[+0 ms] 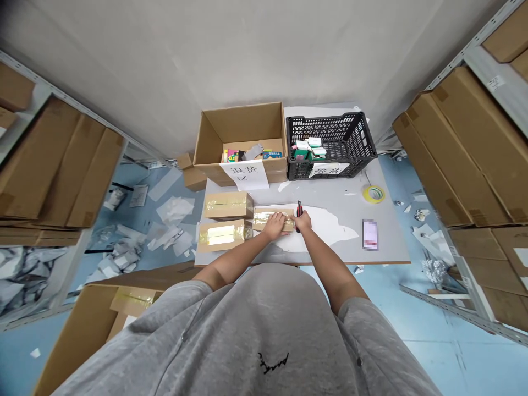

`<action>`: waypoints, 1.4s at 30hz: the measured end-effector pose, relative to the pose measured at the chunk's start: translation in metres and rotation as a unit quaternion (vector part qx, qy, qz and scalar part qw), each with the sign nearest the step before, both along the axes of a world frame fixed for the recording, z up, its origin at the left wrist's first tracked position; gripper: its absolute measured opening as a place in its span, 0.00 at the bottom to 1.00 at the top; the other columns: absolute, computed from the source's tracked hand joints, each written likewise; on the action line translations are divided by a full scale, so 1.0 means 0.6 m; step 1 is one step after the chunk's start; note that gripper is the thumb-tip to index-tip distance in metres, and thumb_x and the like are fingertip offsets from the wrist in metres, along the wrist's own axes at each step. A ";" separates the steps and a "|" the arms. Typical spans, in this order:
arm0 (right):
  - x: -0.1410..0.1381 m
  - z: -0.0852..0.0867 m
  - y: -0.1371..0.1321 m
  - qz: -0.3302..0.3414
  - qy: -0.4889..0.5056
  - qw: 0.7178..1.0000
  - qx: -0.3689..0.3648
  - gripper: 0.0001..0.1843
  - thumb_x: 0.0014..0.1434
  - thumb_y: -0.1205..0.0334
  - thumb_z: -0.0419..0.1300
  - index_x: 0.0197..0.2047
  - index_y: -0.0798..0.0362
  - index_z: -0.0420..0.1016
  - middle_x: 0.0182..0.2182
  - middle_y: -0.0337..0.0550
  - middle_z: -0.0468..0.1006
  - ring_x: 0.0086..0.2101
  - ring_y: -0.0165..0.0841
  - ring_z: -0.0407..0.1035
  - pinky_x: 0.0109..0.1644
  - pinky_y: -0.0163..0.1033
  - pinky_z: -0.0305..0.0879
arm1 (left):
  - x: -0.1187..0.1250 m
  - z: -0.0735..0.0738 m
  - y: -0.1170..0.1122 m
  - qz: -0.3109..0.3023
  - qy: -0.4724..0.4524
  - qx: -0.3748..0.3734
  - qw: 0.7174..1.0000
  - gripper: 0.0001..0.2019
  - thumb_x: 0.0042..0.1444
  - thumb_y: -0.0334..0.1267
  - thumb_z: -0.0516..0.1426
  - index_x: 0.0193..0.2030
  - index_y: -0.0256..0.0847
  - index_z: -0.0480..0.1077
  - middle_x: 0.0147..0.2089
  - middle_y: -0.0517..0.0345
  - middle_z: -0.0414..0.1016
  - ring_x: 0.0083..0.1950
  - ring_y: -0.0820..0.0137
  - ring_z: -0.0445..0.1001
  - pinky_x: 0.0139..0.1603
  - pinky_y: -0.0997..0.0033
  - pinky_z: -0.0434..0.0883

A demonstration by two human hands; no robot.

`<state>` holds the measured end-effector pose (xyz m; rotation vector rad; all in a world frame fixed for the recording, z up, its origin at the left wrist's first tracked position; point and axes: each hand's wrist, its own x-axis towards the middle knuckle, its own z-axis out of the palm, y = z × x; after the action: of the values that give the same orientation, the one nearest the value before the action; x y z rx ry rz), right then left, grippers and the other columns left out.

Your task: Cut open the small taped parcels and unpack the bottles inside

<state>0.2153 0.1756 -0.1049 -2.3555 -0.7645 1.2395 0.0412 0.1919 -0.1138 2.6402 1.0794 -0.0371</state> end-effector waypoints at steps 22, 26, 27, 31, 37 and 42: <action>0.036 0.030 -0.143 0.096 0.143 0.981 0.093 0.34 0.71 0.47 0.53 0.76 0.47 0.59 0.18 0.26 0.69 0.14 0.27 0.64 0.21 0.30 0.66 | -0.007 -0.021 0.017 -0.030 -0.099 -0.017 0.995 0.32 0.61 0.67 0.58 0.56 0.39 0.70 0.56 0.42 0.72 0.59 0.52 0.68 0.58 0.57 0.62; 0.025 0.028 -0.149 0.101 0.125 0.982 0.096 0.31 0.72 0.51 0.52 0.76 0.45 0.60 0.17 0.26 0.68 0.14 0.27 0.64 0.20 0.29 0.65 | -0.009 -0.021 0.011 -0.041 -0.094 -0.006 0.995 0.32 0.63 0.67 0.54 0.56 0.38 0.70 0.56 0.41 0.72 0.58 0.51 0.68 0.58 0.56 0.62; 0.023 0.028 -0.151 0.100 0.121 0.983 0.096 0.31 0.73 0.52 0.51 0.76 0.45 0.61 0.17 0.25 0.68 0.13 0.27 0.64 0.20 0.29 0.64 | -0.009 -0.021 0.010 -0.044 -0.093 -0.006 0.995 0.32 0.64 0.67 0.54 0.56 0.38 0.70 0.55 0.41 0.72 0.58 0.51 0.68 0.58 0.55 0.62; 0.017 0.032 -0.150 0.100 0.098 0.987 0.080 0.29 0.73 0.54 0.52 0.75 0.46 0.62 0.16 0.26 0.69 0.13 0.27 0.63 0.20 0.28 0.62 | -0.010 -0.019 0.006 -0.056 -0.093 -0.011 0.994 0.32 0.64 0.67 0.53 0.57 0.38 0.70 0.56 0.40 0.72 0.59 0.50 0.68 0.59 0.54 0.62; 0.009 0.039 -0.145 0.101 0.063 0.991 0.063 0.28 0.73 0.54 0.53 0.74 0.47 0.65 0.16 0.27 0.70 0.14 0.27 0.66 0.22 0.28 0.62 | -0.009 -0.020 0.010 -0.050 -0.099 -0.013 0.994 0.31 0.65 0.66 0.53 0.58 0.39 0.70 0.56 0.40 0.72 0.60 0.50 0.68 0.59 0.53 0.63; 0.011 0.037 -0.149 0.123 0.047 0.988 0.075 0.27 0.73 0.54 0.53 0.73 0.44 0.67 0.16 0.27 0.71 0.13 0.27 0.66 0.21 0.28 0.62 | -0.013 -0.025 0.004 -0.066 -0.106 -0.007 0.992 0.30 0.66 0.64 0.53 0.58 0.37 0.69 0.56 0.39 0.72 0.60 0.50 0.68 0.60 0.53 0.62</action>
<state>0.2220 0.0865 -0.0826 -2.1154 -1.1036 1.3278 0.0335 0.1946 -0.1291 2.6280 0.8318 0.2022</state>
